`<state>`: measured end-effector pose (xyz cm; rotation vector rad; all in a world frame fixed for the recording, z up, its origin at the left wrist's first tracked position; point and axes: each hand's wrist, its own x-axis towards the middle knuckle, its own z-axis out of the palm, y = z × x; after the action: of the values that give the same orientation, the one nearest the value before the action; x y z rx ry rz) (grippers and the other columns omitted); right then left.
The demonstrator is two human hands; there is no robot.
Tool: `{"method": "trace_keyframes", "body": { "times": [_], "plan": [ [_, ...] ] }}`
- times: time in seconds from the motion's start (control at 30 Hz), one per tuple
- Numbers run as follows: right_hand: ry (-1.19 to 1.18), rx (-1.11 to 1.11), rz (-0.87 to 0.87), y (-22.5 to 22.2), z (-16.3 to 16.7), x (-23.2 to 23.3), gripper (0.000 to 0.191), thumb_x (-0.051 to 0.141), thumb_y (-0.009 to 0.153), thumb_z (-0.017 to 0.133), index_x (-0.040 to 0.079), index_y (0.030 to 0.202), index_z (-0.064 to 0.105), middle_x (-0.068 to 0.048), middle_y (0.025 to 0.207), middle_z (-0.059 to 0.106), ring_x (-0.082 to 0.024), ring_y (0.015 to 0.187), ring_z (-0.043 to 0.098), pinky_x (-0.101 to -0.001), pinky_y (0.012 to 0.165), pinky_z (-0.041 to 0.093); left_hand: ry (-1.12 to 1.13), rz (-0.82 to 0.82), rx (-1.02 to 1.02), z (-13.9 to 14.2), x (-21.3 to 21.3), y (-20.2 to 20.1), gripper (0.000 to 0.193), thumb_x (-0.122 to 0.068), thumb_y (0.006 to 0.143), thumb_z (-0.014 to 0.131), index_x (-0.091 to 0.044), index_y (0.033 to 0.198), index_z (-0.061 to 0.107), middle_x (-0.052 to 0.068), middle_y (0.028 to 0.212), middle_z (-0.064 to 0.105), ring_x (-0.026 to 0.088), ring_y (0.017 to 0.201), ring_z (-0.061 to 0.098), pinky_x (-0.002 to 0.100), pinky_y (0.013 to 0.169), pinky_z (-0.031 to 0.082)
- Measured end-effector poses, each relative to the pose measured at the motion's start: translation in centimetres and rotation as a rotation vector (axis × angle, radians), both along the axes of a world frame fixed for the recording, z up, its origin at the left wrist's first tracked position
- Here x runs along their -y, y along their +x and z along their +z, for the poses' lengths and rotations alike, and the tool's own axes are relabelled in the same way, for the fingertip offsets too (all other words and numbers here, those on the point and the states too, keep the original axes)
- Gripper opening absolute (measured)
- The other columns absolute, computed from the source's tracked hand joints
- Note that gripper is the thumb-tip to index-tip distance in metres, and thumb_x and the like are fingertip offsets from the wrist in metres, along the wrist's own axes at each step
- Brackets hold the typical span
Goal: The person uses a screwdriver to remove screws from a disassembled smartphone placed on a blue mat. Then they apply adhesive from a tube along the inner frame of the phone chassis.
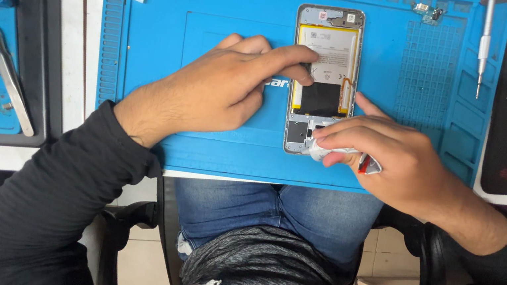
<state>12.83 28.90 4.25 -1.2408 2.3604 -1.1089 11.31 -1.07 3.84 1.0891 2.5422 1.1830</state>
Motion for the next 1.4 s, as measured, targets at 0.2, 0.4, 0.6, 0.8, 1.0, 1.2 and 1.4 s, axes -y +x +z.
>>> {"method": "trace_keyframes", "body": {
  "times": [0.2,0.4,0.6,0.8,1.0,1.2,1.4],
  "plan": [
    [0.009,-0.025,0.016,-0.2,0.2,-0.4,0.032,-0.01,0.081,0.071,0.006,0.109,0.066,-0.003,0.115,0.075,-0.016,0.107,0.074,-0.0562,0.127,0.035,0.009,-0.016,-0.046,-0.2,0.1,0.0,0.076,0.01,0.08,0.051,-0.011,0.153,0.042,-0.006,0.137,0.07,0.021,0.1,0.056,0.038,0.098,0.038],
    [0.023,-0.056,0.005,-0.1,0.5,-0.5,0.035,-0.01,0.079,0.072,0.006,0.11,0.068,-0.004,0.116,0.075,-0.018,0.109,0.074,-0.0551,0.127,0.038,-0.014,-0.006,-0.049,-0.4,0.4,0.1,0.075,0.01,0.083,0.053,-0.011,0.154,0.042,-0.008,0.137,0.07,0.022,0.098,0.055,0.038,0.097,0.038],
    [0.043,-0.077,0.013,-0.3,0.9,-0.6,0.036,-0.009,0.075,0.075,0.008,0.106,0.069,-0.004,0.113,0.076,-0.018,0.105,0.074,-0.056,0.127,0.036,-0.002,-0.01,-0.043,-0.2,0.3,0.2,0.076,0.009,0.081,0.054,-0.011,0.153,0.042,-0.008,0.137,0.07,0.023,0.099,0.055,0.038,0.097,0.038],
    [-0.023,-0.044,0.037,-0.6,0.8,0.1,0.034,-0.008,0.076,0.076,0.006,0.106,0.068,-0.006,0.111,0.076,-0.017,0.104,0.075,-0.0574,0.13,0.032,-0.002,-0.01,-0.046,-0.1,0.3,0.2,0.075,0.01,0.082,0.054,-0.011,0.153,0.042,-0.008,0.138,0.069,0.022,0.098,0.055,0.038,0.096,0.038],
    [-0.099,-0.069,0.078,-0.8,0.3,1.1,0.031,-0.002,0.078,0.081,0.007,0.105,0.067,-0.006,0.109,0.076,-0.018,0.105,0.074,-0.0607,0.129,0.029,-0.005,-0.009,-0.04,0.0,0.3,0.2,0.074,0.009,0.083,0.054,-0.011,0.153,0.043,-0.009,0.136,0.07,0.021,0.096,0.054,0.037,0.095,0.038],
    [-0.053,-0.066,0.077,-0.8,0.5,0.9,0.032,-0.009,0.075,0.075,0.007,0.102,0.07,-0.005,0.107,0.077,-0.018,0.104,0.074,-0.0621,0.13,0.027,-0.006,-0.01,-0.041,0.0,0.4,0.2,0.073,0.009,0.084,0.053,-0.011,0.154,0.043,-0.009,0.137,0.07,0.021,0.096,0.054,0.037,0.094,0.038],
    [-0.046,-0.083,0.085,-0.9,0.9,0.6,0.033,-0.009,0.072,0.076,0.007,0.101,0.07,-0.006,0.107,0.077,-0.019,0.104,0.074,-0.062,0.129,0.026,-0.003,-0.006,-0.038,0.1,0.3,0.2,0.073,0.009,0.084,0.054,-0.011,0.154,0.043,-0.009,0.137,0.07,0.02,0.096,0.054,0.037,0.095,0.038]
  ]
}}
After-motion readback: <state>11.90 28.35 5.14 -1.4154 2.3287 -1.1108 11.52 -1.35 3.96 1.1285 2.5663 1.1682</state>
